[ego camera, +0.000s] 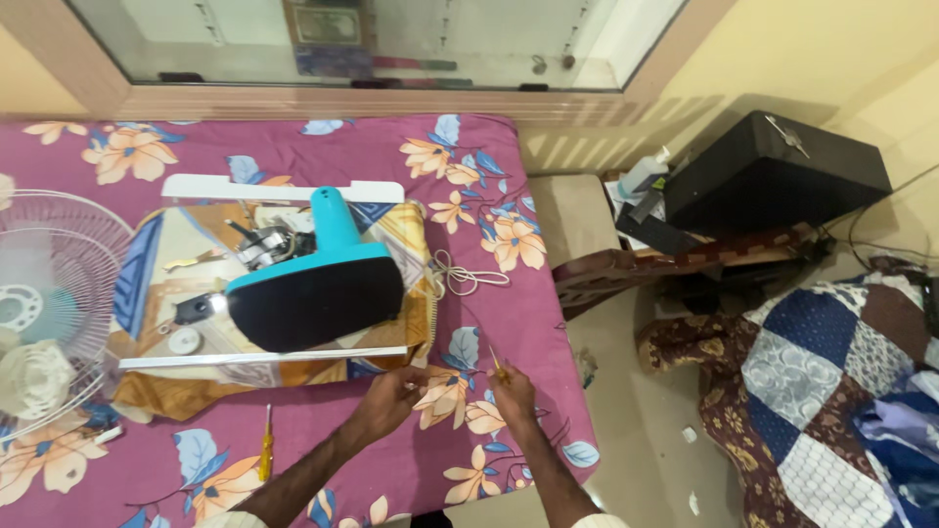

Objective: The person uses a screwdriver to remove screws from the blue housing of an electric fan motor assembly. They detach the housing, expose the internal components, and continue adjusting parts of the motor while the fan remains disassembled on a floral-patterned surface.

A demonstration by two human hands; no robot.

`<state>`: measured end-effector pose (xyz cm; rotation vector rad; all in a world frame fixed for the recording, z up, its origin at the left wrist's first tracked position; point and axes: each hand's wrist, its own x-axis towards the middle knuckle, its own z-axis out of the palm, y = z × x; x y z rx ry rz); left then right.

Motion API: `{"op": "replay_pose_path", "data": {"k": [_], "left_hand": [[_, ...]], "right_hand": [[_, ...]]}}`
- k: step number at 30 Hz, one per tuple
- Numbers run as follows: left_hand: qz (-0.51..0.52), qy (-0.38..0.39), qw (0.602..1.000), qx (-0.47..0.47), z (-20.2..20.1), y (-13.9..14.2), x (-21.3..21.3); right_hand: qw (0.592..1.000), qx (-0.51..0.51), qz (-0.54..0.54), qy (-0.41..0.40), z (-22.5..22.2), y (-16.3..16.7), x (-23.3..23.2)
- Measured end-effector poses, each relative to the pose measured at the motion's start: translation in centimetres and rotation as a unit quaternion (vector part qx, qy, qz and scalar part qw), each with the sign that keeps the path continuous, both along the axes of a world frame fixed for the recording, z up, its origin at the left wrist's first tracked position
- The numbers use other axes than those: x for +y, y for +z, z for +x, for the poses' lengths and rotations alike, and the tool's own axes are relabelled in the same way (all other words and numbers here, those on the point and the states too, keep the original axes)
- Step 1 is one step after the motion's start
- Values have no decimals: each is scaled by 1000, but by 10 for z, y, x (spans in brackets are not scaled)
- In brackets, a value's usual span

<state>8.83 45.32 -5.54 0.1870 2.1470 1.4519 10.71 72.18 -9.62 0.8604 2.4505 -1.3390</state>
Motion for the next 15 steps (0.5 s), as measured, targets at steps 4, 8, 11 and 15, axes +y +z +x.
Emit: {"op": "replay_pose_path", "data": {"k": [4, 8, 11, 15], "left_hand": [[26, 2, 999, 30, 12, 23, -28], [-71, 65, 995, 40, 34, 66, -72], [-163, 199, 964, 60, 40, 99, -110], [-114, 355, 899, 229, 27, 125, -174]], "right_hand": [[978, 139, -152, 18, -6, 4, -43], [983, 162, -85, 17, -17, 25, -85], [979, 187, -83, -11, -25, 53, -120], [973, 181, -131, -52, -26, 96, -182]]}}
